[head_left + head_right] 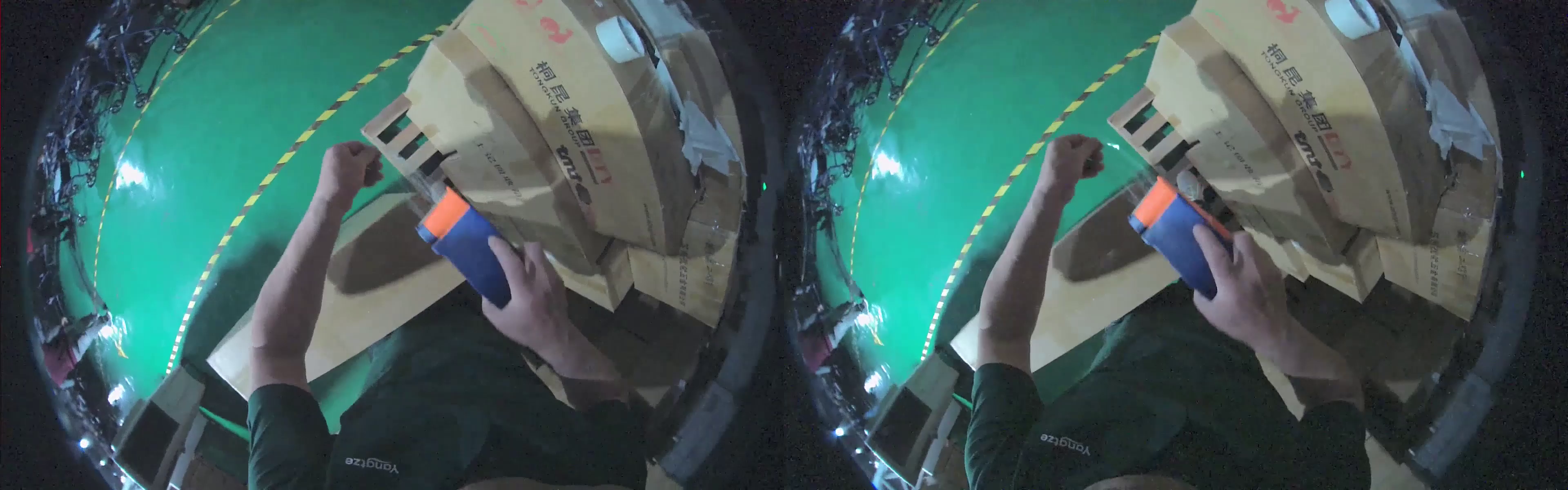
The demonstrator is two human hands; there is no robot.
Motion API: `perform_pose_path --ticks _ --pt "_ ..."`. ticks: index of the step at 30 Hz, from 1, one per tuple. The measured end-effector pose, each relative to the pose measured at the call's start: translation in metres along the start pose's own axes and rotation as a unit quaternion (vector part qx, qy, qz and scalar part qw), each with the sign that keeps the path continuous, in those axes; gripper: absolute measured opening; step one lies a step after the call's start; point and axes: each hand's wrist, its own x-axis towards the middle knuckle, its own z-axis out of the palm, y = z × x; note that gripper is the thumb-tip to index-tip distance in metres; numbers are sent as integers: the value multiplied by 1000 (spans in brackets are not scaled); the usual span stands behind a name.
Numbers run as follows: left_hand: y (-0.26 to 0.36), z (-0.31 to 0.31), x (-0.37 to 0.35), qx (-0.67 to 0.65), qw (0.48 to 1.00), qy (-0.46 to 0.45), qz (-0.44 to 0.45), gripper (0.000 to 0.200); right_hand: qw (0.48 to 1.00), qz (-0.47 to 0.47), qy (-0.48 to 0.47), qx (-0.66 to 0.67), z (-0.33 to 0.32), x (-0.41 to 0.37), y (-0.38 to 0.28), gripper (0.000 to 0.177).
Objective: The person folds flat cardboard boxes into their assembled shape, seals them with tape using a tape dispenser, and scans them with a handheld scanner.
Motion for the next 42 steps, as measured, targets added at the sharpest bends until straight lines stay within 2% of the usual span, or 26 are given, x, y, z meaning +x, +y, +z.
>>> perform_pose_path --ticks 4,7,10,11,12,16,19,22,25,28,31,36,40,42 --pt "-17 27 2 -13 997 -54 -47 15 999 35 -9 5 -12 0 -12 73" --pt "-29 36 7 20 996 -79 -39 23 997 71 -38 5 -16 6 -16 73" --pt "-36 30 8 32 992 -112 -58 22 995 72 -62 2 -18 14 -16 74" --pt "-40 26 10 16 987 -136 -79 13 995 70 -65 6 -19 16 -16 74" --pt "-43 22 12 0 982 -159 -99 14 995 68 -67 8 -20 19 -16 74" --pt "-47 17 15 1 978 -172 -117 31 992 70 -105 -2 -21 27 -18 77" --pt "-54 19 17 -25 979 -157 -125 27 992 61 -111 -9 -24 35 -20 73" --pt "-56 18 18 -18 978 -150 -141 56 993 51 -108 -9 -28 42 -21 68" --pt "-62 22 19 -40 978 -136 -153 60 991 65 -120 -11 -28 44 -20 69" --pt "-74 24 19 -35 979 -128 -154 50 991 58 -116 -17 -28 45 -19 65" --pt "-83 27 15 30 979 -135 -147 49 990 58 -124 -24 -26 42 -17 66" --pt "-88 30 8 146 975 -126 -109 34 990 57 -129 -13 -26 37 -15 69" --pt "-88 31 4 200 966 -127 -107 30 990 48 -130 -10 -27 37 -11 67" --pt "-99 32 5 234 960 -135 -70 31 991 43 -123 -7 -26 35 -9 67"
